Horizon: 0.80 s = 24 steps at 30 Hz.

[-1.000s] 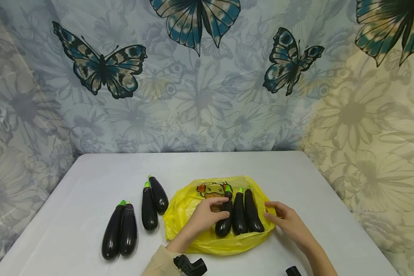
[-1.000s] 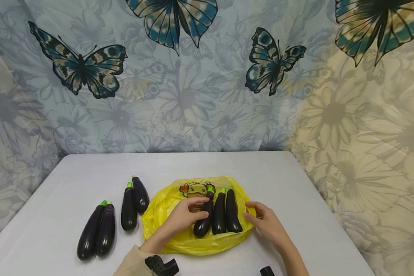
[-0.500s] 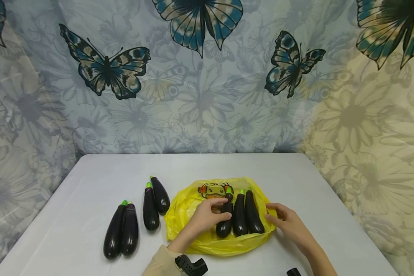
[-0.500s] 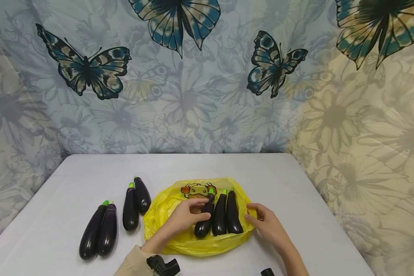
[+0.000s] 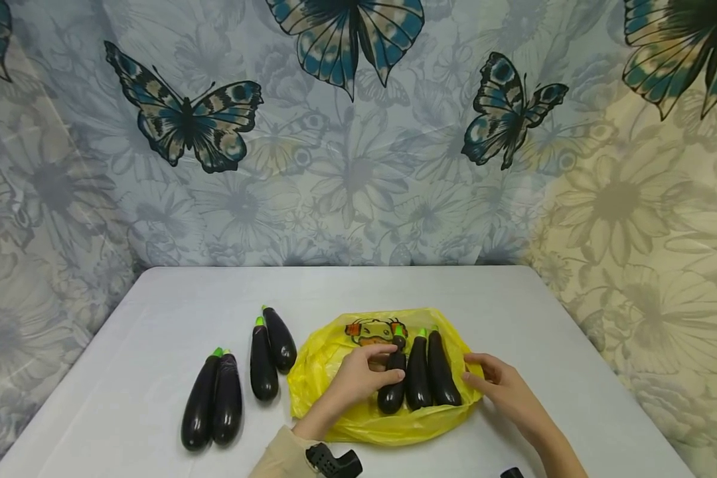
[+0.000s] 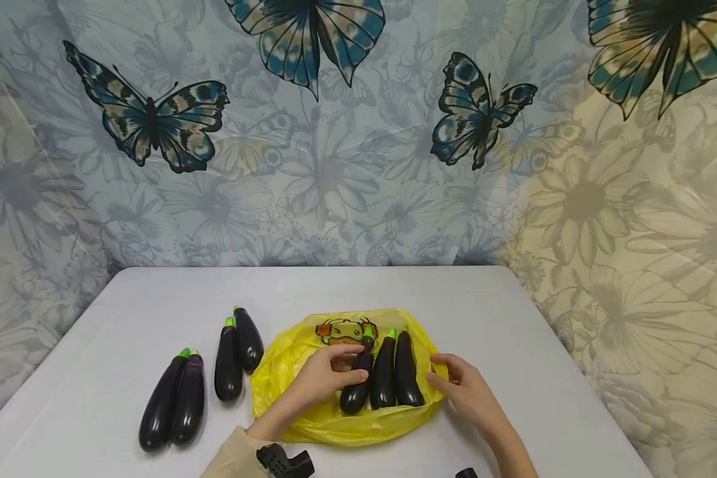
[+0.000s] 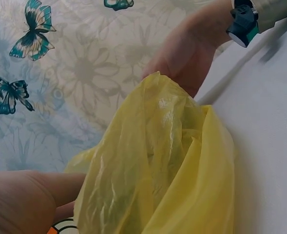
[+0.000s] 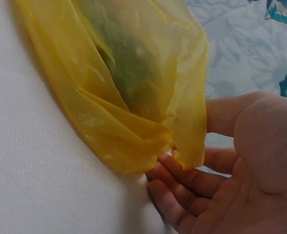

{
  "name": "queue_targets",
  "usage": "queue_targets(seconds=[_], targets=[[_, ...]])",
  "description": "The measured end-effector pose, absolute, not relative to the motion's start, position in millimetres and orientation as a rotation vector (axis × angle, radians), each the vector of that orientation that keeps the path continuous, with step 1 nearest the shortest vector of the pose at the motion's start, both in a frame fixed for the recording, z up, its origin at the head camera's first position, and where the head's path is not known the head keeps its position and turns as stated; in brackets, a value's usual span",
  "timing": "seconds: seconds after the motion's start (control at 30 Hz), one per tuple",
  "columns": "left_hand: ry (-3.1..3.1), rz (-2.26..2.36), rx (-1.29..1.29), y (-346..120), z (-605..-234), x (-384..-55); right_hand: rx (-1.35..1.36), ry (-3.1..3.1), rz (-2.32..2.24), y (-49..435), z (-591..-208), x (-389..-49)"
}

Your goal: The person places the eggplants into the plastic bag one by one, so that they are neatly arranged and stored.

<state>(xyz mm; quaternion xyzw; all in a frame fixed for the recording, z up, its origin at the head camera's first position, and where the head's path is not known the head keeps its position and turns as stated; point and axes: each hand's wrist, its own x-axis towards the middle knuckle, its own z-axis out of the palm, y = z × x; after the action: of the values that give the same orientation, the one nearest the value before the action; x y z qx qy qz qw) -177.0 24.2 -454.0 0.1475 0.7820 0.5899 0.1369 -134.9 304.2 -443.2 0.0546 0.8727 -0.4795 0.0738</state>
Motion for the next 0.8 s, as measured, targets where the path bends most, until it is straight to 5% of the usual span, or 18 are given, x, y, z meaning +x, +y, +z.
queue_targets(seconds=[0.8], targets=[[2.304,1.71,0.502,24.9,-453.6,-172.4,0.143,2.622,-1.445,305.3,-443.3,-134.4]])
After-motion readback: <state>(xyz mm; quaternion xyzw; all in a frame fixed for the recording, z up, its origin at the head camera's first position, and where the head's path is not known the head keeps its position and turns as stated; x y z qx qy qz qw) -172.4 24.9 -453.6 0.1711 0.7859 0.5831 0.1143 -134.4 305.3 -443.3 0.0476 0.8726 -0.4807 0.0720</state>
